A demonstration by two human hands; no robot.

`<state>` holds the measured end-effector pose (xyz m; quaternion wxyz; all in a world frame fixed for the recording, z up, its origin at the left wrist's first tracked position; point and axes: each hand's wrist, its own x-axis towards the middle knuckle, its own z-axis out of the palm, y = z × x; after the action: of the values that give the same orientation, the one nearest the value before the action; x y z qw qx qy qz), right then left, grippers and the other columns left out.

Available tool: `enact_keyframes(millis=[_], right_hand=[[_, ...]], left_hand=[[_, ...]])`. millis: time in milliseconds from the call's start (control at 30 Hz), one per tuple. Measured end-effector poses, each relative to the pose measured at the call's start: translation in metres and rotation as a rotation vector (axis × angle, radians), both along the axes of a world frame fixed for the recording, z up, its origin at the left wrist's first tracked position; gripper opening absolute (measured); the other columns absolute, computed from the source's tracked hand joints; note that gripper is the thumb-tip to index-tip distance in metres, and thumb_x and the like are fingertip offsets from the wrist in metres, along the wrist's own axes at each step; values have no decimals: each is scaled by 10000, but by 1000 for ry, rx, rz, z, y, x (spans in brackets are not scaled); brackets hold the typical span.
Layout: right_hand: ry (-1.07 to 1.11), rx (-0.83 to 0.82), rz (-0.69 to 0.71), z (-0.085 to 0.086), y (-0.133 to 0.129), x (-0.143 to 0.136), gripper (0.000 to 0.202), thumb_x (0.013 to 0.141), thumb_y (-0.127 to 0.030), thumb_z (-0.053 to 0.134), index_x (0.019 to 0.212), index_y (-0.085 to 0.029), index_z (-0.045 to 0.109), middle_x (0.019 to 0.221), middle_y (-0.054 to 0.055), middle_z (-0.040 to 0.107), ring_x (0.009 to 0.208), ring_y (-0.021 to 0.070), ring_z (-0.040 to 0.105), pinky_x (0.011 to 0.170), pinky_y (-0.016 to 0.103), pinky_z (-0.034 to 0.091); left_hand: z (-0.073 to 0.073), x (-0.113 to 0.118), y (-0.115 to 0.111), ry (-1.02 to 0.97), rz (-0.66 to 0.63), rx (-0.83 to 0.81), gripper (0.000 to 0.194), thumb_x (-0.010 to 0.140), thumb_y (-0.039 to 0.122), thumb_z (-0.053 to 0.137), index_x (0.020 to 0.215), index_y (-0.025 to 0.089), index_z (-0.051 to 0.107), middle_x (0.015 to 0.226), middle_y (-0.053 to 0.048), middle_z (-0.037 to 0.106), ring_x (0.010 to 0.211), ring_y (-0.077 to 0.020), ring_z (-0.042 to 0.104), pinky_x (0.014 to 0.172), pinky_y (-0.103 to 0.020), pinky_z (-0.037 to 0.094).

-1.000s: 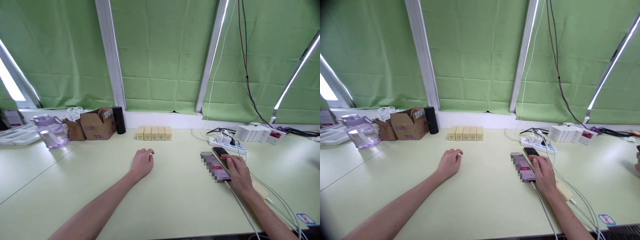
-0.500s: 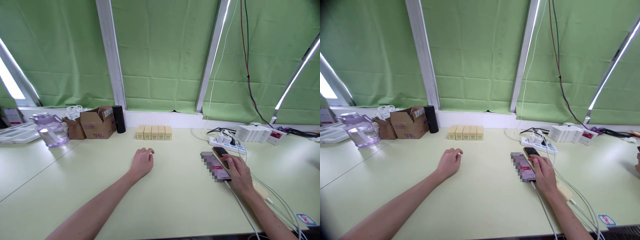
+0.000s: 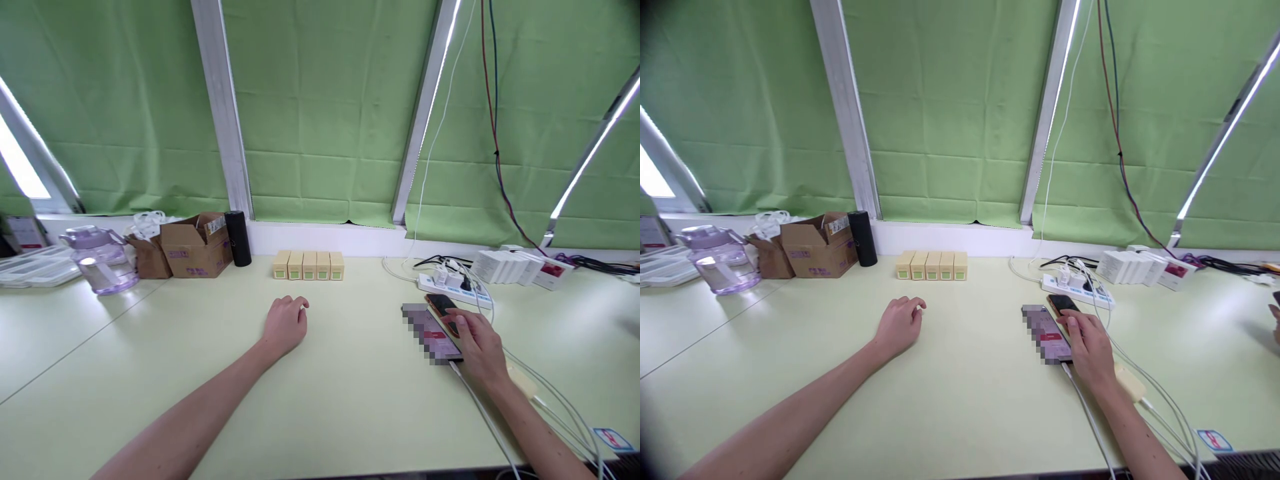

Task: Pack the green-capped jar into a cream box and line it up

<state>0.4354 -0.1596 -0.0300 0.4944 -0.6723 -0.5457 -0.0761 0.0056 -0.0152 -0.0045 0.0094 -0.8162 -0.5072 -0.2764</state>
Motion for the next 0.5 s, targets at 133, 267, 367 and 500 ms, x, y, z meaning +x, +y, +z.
enact_keyframes(millis=[133, 267, 367, 500], right_hand=[[-18, -6, -2, 0, 0, 0, 476, 1057, -570, 406, 988, -268, 768, 1167, 91, 767, 1106, 293, 667, 966, 455, 506], [-26, -9, 0, 0, 1, 0, 480, 1059, -568, 402, 968, -271, 769, 1184, 85, 767, 1107, 289, 667, 970, 455, 506], [-26, -8, 3, 0, 1, 0, 484, 1058, -573, 401, 972, -270, 768, 1186, 88, 767, 1117, 292, 663, 973, 457, 505], [-23, -11, 7, 0, 1, 1, 470, 1057, -562, 412, 963, -273, 770, 1192, 82, 767, 1114, 289, 662, 977, 457, 504]], left_hand=[[0, 0, 0, -5, -9, 8, 284, 953, 127, 494, 1044, 218, 748, 865, -69, 695, 861, -262, 663, 910, -403, 502], [-1, -1, 1, -6, -3, -8, 291, 958, 138, 487, 1052, 217, 750, 876, -74, 698, 866, -266, 661, 904, -406, 509], [-2, -1, 2, -6, -6, -6, 291, 955, 139, 490, 1056, 216, 751, 872, -75, 698, 857, -265, 658, 906, -409, 511], [-2, -1, 2, -9, -13, 8, 287, 954, 140, 490, 1049, 215, 750, 864, -74, 697, 853, -262, 661, 902, -409, 510]])
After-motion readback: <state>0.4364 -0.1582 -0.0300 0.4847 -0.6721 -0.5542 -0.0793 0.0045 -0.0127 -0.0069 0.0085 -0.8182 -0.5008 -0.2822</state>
